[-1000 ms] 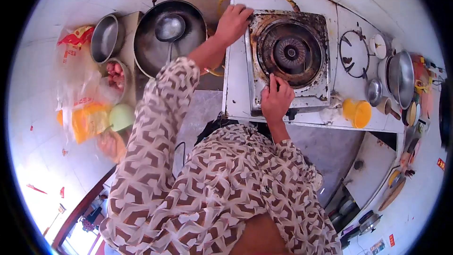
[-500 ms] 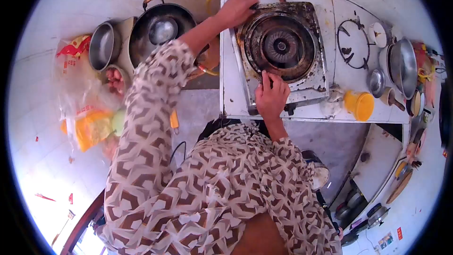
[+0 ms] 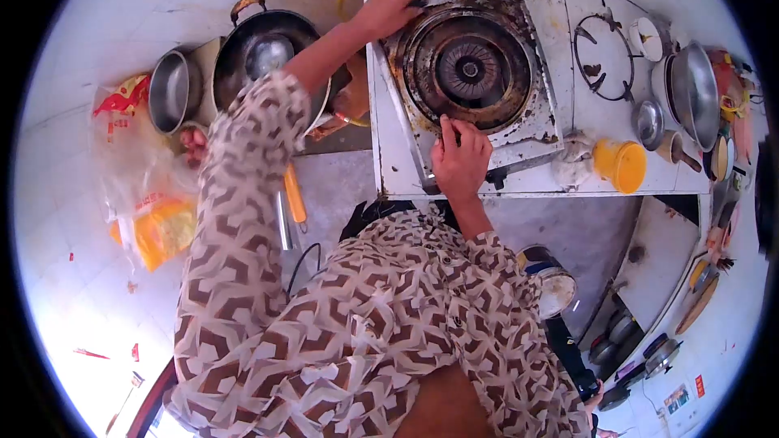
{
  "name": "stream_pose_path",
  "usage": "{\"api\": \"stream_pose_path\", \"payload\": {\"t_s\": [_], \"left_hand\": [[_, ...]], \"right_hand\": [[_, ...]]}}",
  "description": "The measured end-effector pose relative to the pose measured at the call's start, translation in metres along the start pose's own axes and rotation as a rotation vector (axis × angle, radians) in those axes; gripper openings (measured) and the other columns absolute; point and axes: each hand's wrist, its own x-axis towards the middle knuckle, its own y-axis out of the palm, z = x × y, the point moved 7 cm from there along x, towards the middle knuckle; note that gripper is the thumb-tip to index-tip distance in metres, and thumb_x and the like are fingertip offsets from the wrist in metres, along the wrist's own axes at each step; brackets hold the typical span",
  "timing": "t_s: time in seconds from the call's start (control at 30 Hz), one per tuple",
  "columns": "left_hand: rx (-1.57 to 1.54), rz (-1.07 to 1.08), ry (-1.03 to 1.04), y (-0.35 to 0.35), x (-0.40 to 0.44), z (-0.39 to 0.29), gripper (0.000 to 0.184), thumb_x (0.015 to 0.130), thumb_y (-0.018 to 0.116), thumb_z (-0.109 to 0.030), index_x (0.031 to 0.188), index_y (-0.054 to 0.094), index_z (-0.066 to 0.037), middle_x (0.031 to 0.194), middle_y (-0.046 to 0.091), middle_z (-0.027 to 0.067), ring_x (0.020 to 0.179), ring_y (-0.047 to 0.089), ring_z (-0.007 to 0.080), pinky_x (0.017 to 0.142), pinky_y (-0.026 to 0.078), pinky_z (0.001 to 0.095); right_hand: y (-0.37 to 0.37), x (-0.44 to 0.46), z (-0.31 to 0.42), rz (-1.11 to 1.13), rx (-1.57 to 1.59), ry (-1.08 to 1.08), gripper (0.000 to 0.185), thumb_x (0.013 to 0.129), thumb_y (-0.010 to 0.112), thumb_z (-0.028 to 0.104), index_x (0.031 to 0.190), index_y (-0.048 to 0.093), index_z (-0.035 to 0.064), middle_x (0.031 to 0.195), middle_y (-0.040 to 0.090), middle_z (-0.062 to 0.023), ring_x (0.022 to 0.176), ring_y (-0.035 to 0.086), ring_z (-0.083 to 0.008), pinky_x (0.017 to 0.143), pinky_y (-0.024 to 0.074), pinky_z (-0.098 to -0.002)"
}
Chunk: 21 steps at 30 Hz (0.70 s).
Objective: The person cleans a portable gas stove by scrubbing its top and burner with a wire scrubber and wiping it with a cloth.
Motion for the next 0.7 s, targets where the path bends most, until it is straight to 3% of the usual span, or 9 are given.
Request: {"api": "stream_pose_path", "payload": {"t_s": [0.1,0.2,0.37,0.47,0.57,0.7], "left_hand": [[-0.103,0.011,0.003,0.029,0.050,-0.020,0.035,0.082,0.068,-0.014,0.115,0.061,-0.009,0.109,0.060,0.0163,0.109,0.054,0.0366,0.095,0.044,0.0443],[0.007,-0.097,0.005,0.056,0.091,-0.034,0.034,0.082,0.066,-0.019,0.115,0.061,-0.011,0.106,0.061,0.0173,0.101,0.057,0.0388,0.090,0.046,0.0488],[-0.036,-0.034,0.025,0.020,0.031,-0.022,0.036,0.084,0.067,-0.017,0.119,0.060,-0.011,0.107,0.059,0.0162,0.107,0.055,0.0359,0.097,0.043,0.0443],[0.012,0.094,-0.097,0.008,0.011,0.001,0.037,0.084,0.067,-0.018,0.120,0.060,-0.011,0.107,0.059,0.0159,0.107,0.055,0.0358,0.098,0.042,0.0436],[0.000,0.050,0.045,0.038,0.059,-0.024,0.037,0.084,0.068,-0.017,0.119,0.059,-0.010,0.107,0.059,0.0156,0.106,0.055,0.0360,0.096,0.043,0.0445],[0.049,-0.026,0.017,0.072,0.117,-0.045,0.034,0.080,0.065,-0.014,0.113,0.059,-0.009,0.102,0.058,0.0178,0.099,0.054,0.0381,0.088,0.043,0.0486]], "right_hand": [[0.001,0.002,-0.002,0.002,0.001,-0.002,0.045,0.078,0.067,0.018,0.122,0.062,0.0115,0.114,0.056,-0.0049,0.111,0.053,-0.0244,0.096,0.0387,-0.0424],[-0.001,0.002,-0.002,0.005,0.020,0.018,0.043,0.079,0.066,0.017,0.122,0.063,0.0114,0.114,0.057,-0.0061,0.110,0.054,-0.0267,0.096,0.0389,-0.0433],[-0.001,0.001,-0.001,0.020,0.031,0.021,0.043,0.079,0.066,0.017,0.121,0.064,0.0112,0.114,0.057,-0.0062,0.110,0.054,-0.0265,0.096,0.0390,-0.0429],[0.000,-0.002,-0.001,0.001,0.049,0.012,0.043,0.079,0.066,0.018,0.121,0.064,0.0112,0.114,0.057,-0.0059,0.110,0.054,-0.0262,0.096,0.0390,-0.0429],[0.001,-0.001,0.000,0.016,0.002,0.002,0.045,0.077,0.068,0.018,0.121,0.063,0.0109,0.114,0.056,-0.0051,0.111,0.053,-0.0246,0.097,0.0388,-0.0421],[0.000,0.000,0.000,0.000,0.014,0.003,0.046,0.076,0.068,0.018,0.121,0.063,0.0117,0.115,0.057,-0.0052,0.111,0.053,-0.0246,0.097,0.0388,-0.0422]]}}
